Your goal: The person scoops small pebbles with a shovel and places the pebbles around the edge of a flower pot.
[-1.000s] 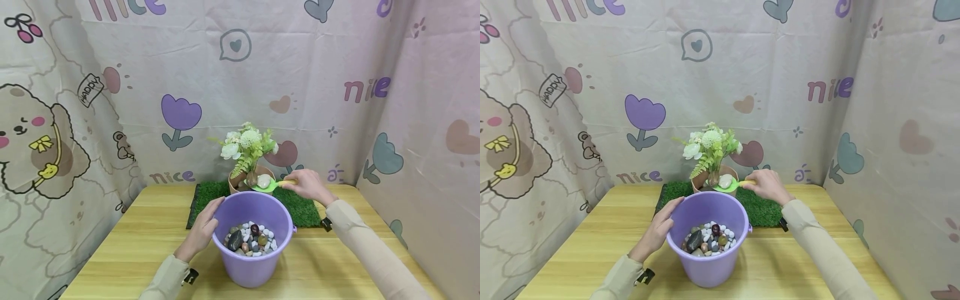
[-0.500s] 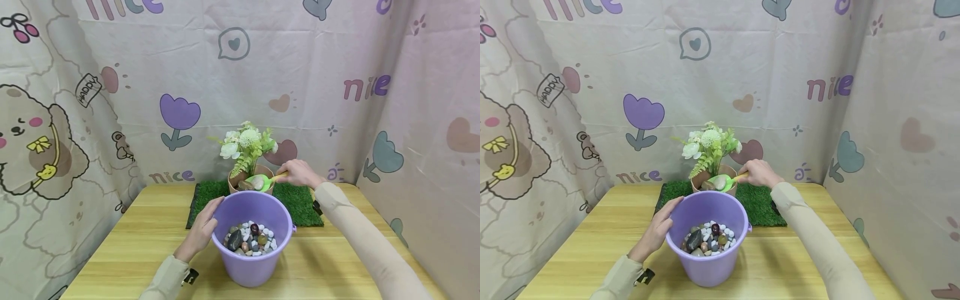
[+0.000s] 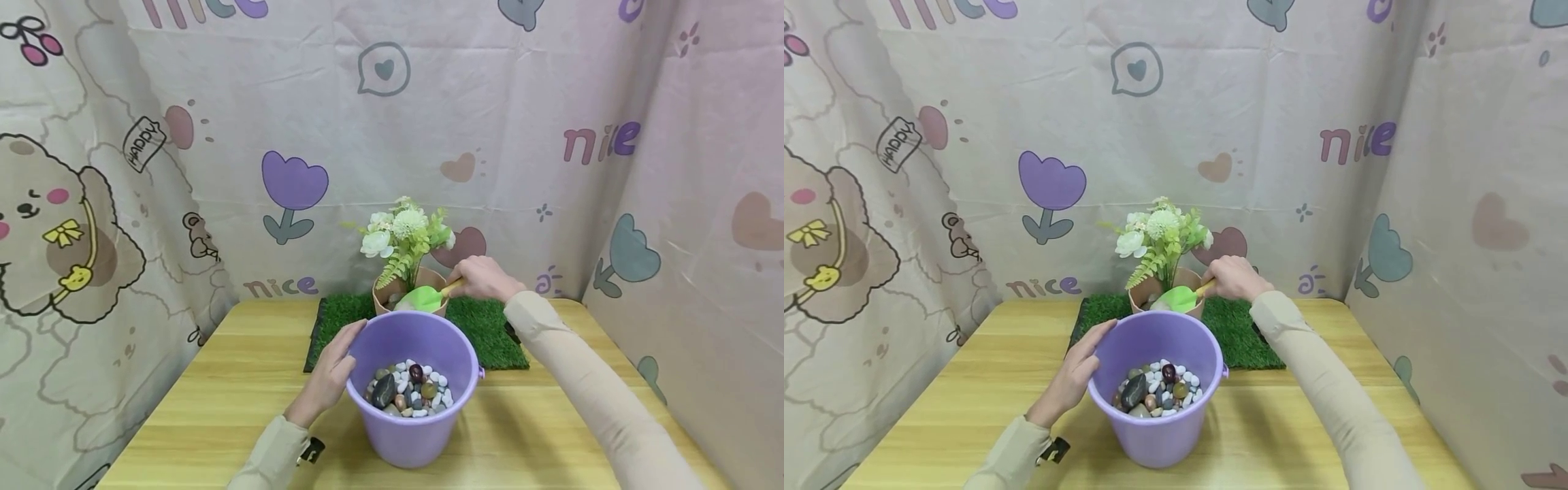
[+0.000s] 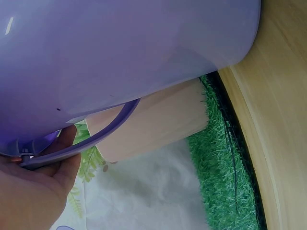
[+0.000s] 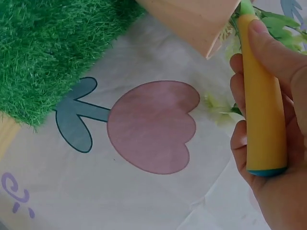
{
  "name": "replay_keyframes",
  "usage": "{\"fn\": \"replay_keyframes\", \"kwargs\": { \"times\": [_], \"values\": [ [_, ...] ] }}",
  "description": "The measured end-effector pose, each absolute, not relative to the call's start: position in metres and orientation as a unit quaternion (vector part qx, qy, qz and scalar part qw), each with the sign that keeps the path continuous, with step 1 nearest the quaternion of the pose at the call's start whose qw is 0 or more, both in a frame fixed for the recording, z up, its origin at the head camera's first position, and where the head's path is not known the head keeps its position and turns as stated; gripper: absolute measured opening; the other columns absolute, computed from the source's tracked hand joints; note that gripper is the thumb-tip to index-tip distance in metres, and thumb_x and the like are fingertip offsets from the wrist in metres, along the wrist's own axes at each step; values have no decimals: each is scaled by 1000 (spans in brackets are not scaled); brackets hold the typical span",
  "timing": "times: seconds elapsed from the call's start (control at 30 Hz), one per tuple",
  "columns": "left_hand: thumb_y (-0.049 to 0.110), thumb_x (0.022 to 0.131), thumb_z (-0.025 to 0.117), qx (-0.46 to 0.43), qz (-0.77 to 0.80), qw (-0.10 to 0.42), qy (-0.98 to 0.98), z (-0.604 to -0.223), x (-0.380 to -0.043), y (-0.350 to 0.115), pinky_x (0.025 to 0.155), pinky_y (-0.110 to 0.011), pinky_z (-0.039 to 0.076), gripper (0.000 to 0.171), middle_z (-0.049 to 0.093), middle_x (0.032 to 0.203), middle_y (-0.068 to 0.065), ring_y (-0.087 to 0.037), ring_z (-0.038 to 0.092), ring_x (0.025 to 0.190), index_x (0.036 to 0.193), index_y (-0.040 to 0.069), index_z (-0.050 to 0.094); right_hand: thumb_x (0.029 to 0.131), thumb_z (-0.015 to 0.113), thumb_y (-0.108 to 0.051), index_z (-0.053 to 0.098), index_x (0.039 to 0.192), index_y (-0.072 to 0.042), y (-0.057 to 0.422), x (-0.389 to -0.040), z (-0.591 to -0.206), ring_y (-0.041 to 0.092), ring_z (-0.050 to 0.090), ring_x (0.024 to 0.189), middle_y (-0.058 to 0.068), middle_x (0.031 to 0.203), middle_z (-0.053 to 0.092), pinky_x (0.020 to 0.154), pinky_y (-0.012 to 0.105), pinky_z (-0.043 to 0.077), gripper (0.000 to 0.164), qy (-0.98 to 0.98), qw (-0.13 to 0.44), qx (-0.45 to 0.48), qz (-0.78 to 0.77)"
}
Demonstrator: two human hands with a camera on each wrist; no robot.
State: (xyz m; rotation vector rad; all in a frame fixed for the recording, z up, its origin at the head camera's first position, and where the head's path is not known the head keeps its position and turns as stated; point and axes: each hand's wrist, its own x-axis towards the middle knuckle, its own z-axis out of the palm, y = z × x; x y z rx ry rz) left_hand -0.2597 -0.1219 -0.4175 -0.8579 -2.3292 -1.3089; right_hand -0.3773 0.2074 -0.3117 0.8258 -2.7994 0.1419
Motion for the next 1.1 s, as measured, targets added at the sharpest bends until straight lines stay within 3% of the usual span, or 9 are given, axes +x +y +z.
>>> {"fn": "replay_keyframes", "kwargs": {
  "times": [0.33,0.67,0.8,1.1],
  "values": [
    [-1,83,40,-295,-459,170,-821,-418,-259,-123,105,-50,44,66,47,148,-10,-27,50,131,149,7,42,78,80,-39,80,91,-26,203,-372,-308,15,62,73,-9,81,70,67,39,53,18,-937,169,305,2],
    [-2,84,40,-300,-463,168,-817,-417,-259,-123,106,-52,43,65,47,148,-11,-28,50,131,149,7,42,85,73,-41,79,82,-28,180,-363,-311,12,58,61,-11,70,69,53,32,44,15,-960,81,266,33],
    [-2,84,40,-302,-464,167,-816,-417,-259,-123,105,-51,43,65,47,148,-11,-27,51,130,148,7,42,85,73,-41,80,85,-28,178,-362,-316,11,63,65,-11,78,73,53,31,47,15,-964,75,252,45],
    [-2,85,40,-300,-465,176,-814,-417,-258,-122,105,-48,45,64,48,147,-9,-27,52,129,148,6,43,86,72,-38,81,83,-23,177,-359,-311,11,61,63,-10,74,72,56,32,47,17,-965,72,239,81]
  ]
}}
